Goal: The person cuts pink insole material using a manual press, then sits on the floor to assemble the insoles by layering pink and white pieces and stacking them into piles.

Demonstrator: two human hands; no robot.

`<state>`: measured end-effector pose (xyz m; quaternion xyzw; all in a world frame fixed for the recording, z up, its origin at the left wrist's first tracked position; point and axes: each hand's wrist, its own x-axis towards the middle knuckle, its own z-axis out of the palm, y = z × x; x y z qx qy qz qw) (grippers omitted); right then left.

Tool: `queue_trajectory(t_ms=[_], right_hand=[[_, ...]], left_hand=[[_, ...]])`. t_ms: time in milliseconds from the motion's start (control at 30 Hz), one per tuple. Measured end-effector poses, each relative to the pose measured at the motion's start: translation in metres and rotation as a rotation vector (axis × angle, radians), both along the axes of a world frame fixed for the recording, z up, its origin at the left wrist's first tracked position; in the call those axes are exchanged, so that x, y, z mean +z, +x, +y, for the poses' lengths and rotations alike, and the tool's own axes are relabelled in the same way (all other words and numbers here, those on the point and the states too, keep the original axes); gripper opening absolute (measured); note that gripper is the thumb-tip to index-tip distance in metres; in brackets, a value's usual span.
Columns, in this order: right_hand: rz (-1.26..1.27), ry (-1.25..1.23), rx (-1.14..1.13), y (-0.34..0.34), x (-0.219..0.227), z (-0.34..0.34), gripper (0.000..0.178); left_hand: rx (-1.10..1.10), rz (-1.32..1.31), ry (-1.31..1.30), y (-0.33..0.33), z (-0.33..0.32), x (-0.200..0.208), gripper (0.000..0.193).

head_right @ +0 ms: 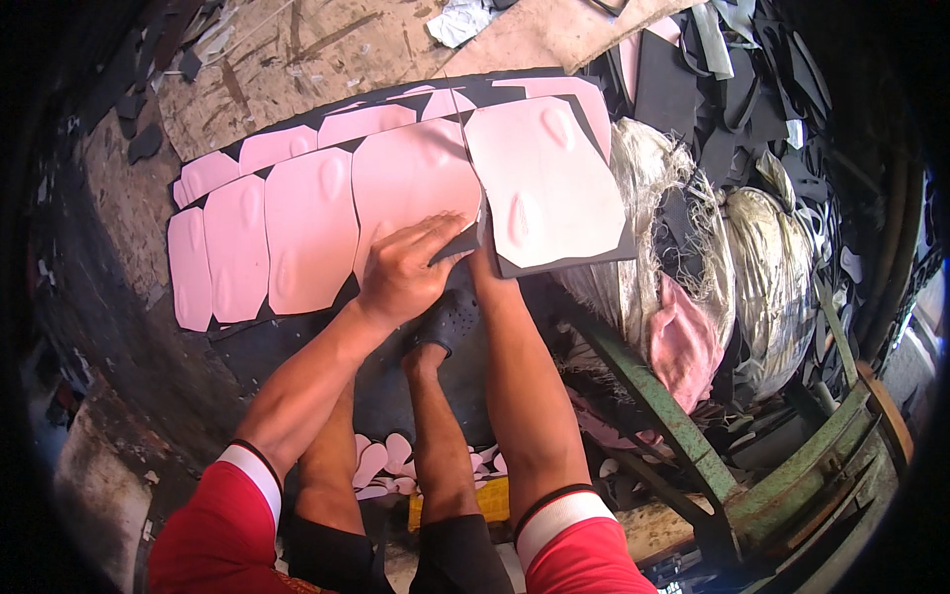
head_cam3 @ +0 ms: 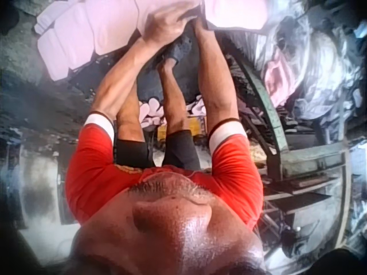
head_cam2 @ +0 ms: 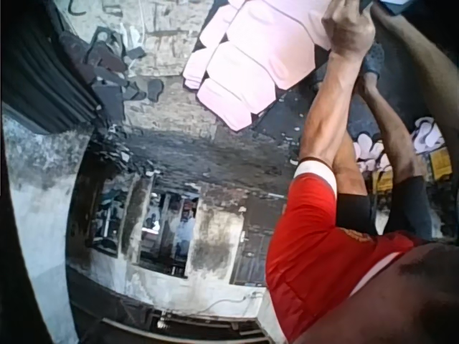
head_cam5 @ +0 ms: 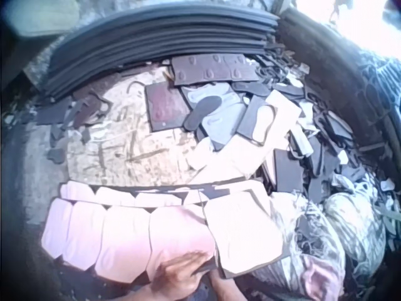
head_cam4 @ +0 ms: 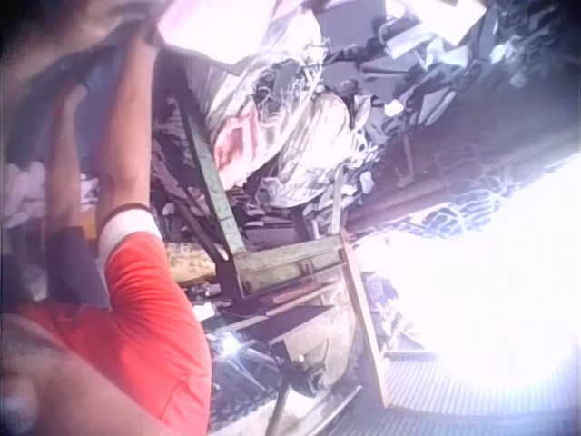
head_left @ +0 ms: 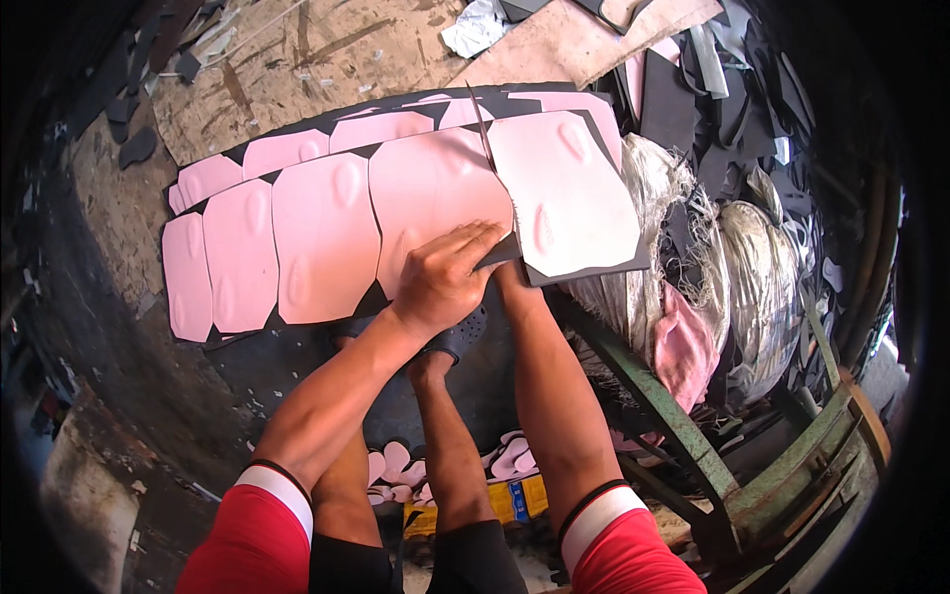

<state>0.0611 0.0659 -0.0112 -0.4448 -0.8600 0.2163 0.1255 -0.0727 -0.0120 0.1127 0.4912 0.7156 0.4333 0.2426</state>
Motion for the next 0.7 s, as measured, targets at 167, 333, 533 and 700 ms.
queue_trajectory(t_ms=[167,333,533,700], right_hand=[[-0.02,-0.196,-0.091,-0.042,-0.001,0.013,0.032],[0.013,-0.476,-0.251,-0.045,0.034,0.018,0.027],[-0.05,0.042,-0.272,0.051,0.056,0.068,0.029],[-0.03,-0.159,-0.45,0.084,0.097,0.101,0.028]], left_hand=[[0.002,0.024,0.007,-0.005,-0.015,0.025,0.051],[-0.021,0.051,0.129,-0.01,-0.078,0.082,0.041],[0.128,0.384,0.168,-0.079,-0.093,0.078,0.038],[0.02,0.359,-0.087,-0.091,-0.126,0.04,0.068]])
